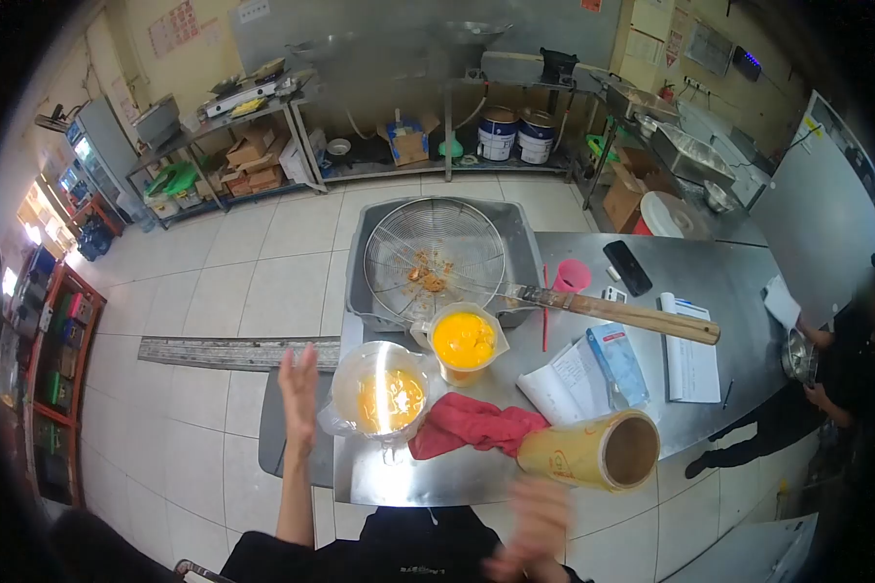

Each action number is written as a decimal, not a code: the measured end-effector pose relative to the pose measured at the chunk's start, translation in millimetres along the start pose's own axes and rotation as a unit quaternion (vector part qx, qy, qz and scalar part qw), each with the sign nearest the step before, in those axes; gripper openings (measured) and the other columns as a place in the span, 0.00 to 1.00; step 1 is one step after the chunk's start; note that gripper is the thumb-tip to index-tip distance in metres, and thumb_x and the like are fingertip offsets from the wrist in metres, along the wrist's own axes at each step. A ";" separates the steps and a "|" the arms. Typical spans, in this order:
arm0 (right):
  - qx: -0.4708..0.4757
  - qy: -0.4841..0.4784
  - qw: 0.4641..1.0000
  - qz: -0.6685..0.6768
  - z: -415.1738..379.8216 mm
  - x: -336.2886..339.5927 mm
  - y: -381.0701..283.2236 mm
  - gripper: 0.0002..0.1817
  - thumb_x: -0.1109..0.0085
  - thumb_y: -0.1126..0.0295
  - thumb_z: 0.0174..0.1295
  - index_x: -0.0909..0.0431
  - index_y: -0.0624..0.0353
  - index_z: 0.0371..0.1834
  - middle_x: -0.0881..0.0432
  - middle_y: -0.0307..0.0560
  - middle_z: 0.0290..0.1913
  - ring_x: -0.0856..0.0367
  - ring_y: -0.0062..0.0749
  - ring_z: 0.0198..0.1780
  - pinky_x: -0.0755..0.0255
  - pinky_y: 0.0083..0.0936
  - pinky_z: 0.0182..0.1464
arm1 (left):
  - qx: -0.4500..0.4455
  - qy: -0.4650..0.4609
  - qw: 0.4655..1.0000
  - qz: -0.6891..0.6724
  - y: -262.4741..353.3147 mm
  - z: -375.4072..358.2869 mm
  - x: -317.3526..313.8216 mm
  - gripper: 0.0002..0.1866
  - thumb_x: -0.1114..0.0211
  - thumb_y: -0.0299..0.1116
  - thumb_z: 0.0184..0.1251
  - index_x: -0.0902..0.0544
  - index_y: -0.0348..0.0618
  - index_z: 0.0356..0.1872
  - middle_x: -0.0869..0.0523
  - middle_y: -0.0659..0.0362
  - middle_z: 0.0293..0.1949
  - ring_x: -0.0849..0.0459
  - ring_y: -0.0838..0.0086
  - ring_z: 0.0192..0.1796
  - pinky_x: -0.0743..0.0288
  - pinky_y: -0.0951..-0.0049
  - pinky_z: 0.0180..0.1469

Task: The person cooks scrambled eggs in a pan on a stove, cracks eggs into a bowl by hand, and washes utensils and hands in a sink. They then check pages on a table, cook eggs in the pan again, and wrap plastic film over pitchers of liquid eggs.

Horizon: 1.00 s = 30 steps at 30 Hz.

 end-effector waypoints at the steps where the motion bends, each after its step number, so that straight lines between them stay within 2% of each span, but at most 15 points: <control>1: -0.043 -0.029 0.996 0.075 -5.9 -36.0 3.5 0.37 0.37 0.49 0.45 0.43 0.52 0.55 0.31 0.60 0.53 0.31 0.53 0.53 0.38 0.48 0.56 | 0.035 -0.074 0.997 -0.006 -8.1 5.2 -12.5 0.63 0.31 0.67 0.33 0.52 0.41 0.67 0.47 0.47 0.67 0.51 0.57 0.70 0.60 0.58 0.69; 2: -0.048 -0.071 0.993 0.083 3.8 -75.8 14.5 0.54 0.29 0.43 0.33 0.48 0.53 0.62 0.40 0.65 0.61 0.37 0.57 0.59 0.43 0.48 0.60 | 0.068 -0.146 0.987 -0.015 -13.8 7.0 -23.8 0.65 0.30 0.66 0.33 0.56 0.41 0.68 0.49 0.48 0.68 0.52 0.58 0.71 0.61 0.59 0.69; 3: -0.125 -0.142 0.978 0.093 -9.5 -111.8 37.0 0.62 0.27 0.42 0.29 0.56 0.49 0.68 0.52 0.67 0.67 0.46 0.60 0.65 0.46 0.48 0.62 | 0.061 -0.148 0.987 -0.015 -12.3 5.3 -23.8 0.65 0.30 0.66 0.33 0.56 0.41 0.68 0.49 0.48 0.68 0.52 0.58 0.71 0.61 0.59 0.69; 5: -0.197 -0.133 0.956 0.172 -36.3 -168.1 68.7 0.67 0.24 0.44 0.25 0.59 0.51 0.69 0.57 0.65 0.68 0.50 0.57 0.67 0.45 0.47 0.63 | 0.112 -0.223 0.968 0.006 -15.8 -6.0 -26.0 0.63 0.26 0.58 0.33 0.54 0.40 0.69 0.50 0.48 0.69 0.51 0.60 0.71 0.56 0.59 0.69; 9: -0.103 -0.024 0.973 0.205 -68.5 -209.8 94.1 0.65 0.23 0.45 0.26 0.58 0.42 0.69 0.54 0.68 0.67 0.52 0.62 0.67 0.51 0.48 0.65 | 0.061 -0.088 0.994 0.011 -9.1 -26.5 -32.4 0.59 0.24 0.54 0.33 0.47 0.37 0.66 0.46 0.47 0.68 0.44 0.60 0.68 0.48 0.61 0.67; 11: -0.239 -0.041 0.920 0.307 -92.1 -227.6 106.5 0.65 0.24 0.44 0.26 0.58 0.42 0.69 0.55 0.68 0.67 0.53 0.61 0.68 0.49 0.48 0.64 | 0.028 0.030 0.993 0.109 -17.0 -36.5 -18.6 0.54 0.22 0.45 0.33 0.41 0.36 0.64 0.44 0.46 0.67 0.43 0.60 0.68 0.45 0.61 0.66; 13: -0.271 -0.047 0.917 0.289 -89.8 -222.8 99.2 0.65 0.28 0.39 0.28 0.59 0.44 0.69 0.55 0.68 0.67 0.54 0.60 0.68 0.53 0.48 0.66 | -0.004 0.031 0.987 0.155 -14.8 -39.0 -19.2 0.50 0.23 0.45 0.36 0.38 0.36 0.63 0.44 0.45 0.66 0.41 0.58 0.67 0.44 0.61 0.65; 15: -0.381 -0.222 0.894 0.082 -88.7 -211.4 92.1 0.60 0.31 0.36 0.30 0.51 0.48 0.68 0.52 0.67 0.67 0.53 0.60 0.68 0.59 0.46 0.67 | -0.059 0.073 0.972 0.217 -4.6 -41.4 -18.5 0.42 0.23 0.39 0.35 0.31 0.40 0.58 0.42 0.43 0.65 0.39 0.54 0.66 0.40 0.59 0.63; 16: -0.379 -0.214 0.897 0.083 -83.5 -192.0 80.7 0.60 0.31 0.36 0.30 0.51 0.48 0.68 0.52 0.67 0.67 0.53 0.60 0.68 0.59 0.46 0.67 | -0.066 0.069 0.971 0.218 -4.6 -43.1 -17.8 0.42 0.23 0.39 0.35 0.31 0.40 0.58 0.42 0.43 0.65 0.39 0.54 0.66 0.40 0.59 0.63; 18: -0.235 -0.236 0.930 -0.157 -70.0 -143.1 62.8 0.53 0.34 0.36 0.34 0.41 0.51 0.65 0.48 0.63 0.65 0.53 0.59 0.68 0.62 0.47 0.67 | -0.118 0.096 0.947 0.284 -2.7 -47.2 -17.2 0.38 0.23 0.40 0.36 0.29 0.43 0.54 0.42 0.42 0.65 0.39 0.50 0.65 0.41 0.57 0.63; 20: -0.198 -0.139 0.950 -0.199 -35.4 -108.8 81.8 0.46 0.33 0.42 0.38 0.35 0.53 0.61 0.45 0.58 0.64 0.51 0.59 0.66 0.59 0.54 0.65 | -0.115 0.112 0.945 0.285 -9.0 -55.0 -21.4 0.40 0.25 0.46 0.38 0.31 0.45 0.57 0.42 0.43 0.65 0.39 0.51 0.65 0.41 0.56 0.63; 22: -0.239 -0.152 0.943 -0.173 13.3 -107.1 121.9 0.47 0.36 0.39 0.39 0.36 0.49 0.63 0.47 0.57 0.66 0.54 0.62 0.67 0.60 0.58 0.63 | -0.114 0.126 0.943 0.287 -16.4 -65.4 -21.0 0.42 0.26 0.51 0.41 0.34 0.47 0.59 0.43 0.44 0.66 0.40 0.51 0.66 0.41 0.55 0.63; 25: -0.240 -0.224 0.900 -0.286 55.3 -129.1 147.4 0.50 0.32 0.39 0.33 0.40 0.41 0.65 0.47 0.55 0.66 0.51 0.61 0.66 0.54 0.61 0.60 | -0.203 0.137 0.921 0.303 -25.1 -73.4 -23.5 0.47 0.26 0.51 0.40 0.42 0.52 0.63 0.43 0.43 0.65 0.39 0.50 0.64 0.39 0.54 0.61; 27: -0.320 -0.435 0.793 -0.282 33.3 -164.8 178.7 0.56 0.28 0.42 0.25 0.44 0.31 0.66 0.48 0.55 0.67 0.52 0.59 0.67 0.49 0.62 0.59 | -0.283 0.135 0.878 0.361 -33.9 -85.0 -26.8 0.53 0.23 0.43 0.36 0.48 0.62 0.64 0.36 0.43 0.59 0.34 0.50 0.61 0.34 0.56 0.58; 30: -0.338 -0.500 0.756 -0.255 18.5 -181.3 198.2 0.59 0.27 0.44 0.21 0.47 0.27 0.66 0.47 0.54 0.65 0.49 0.57 0.66 0.46 0.62 0.57 | -0.279 0.134 0.880 0.359 -48.8 -88.5 -23.8 0.55 0.22 0.39 0.36 0.52 0.68 0.65 0.35 0.42 0.58 0.32 0.49 0.59 0.30 0.56 0.55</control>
Point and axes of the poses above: each hand's wrist, its own z-axis towards the middle knuckle, its own x-axis out of the back of the hand, y = z × x, the point moved 6 cm from there along z, towards the middle knuckle
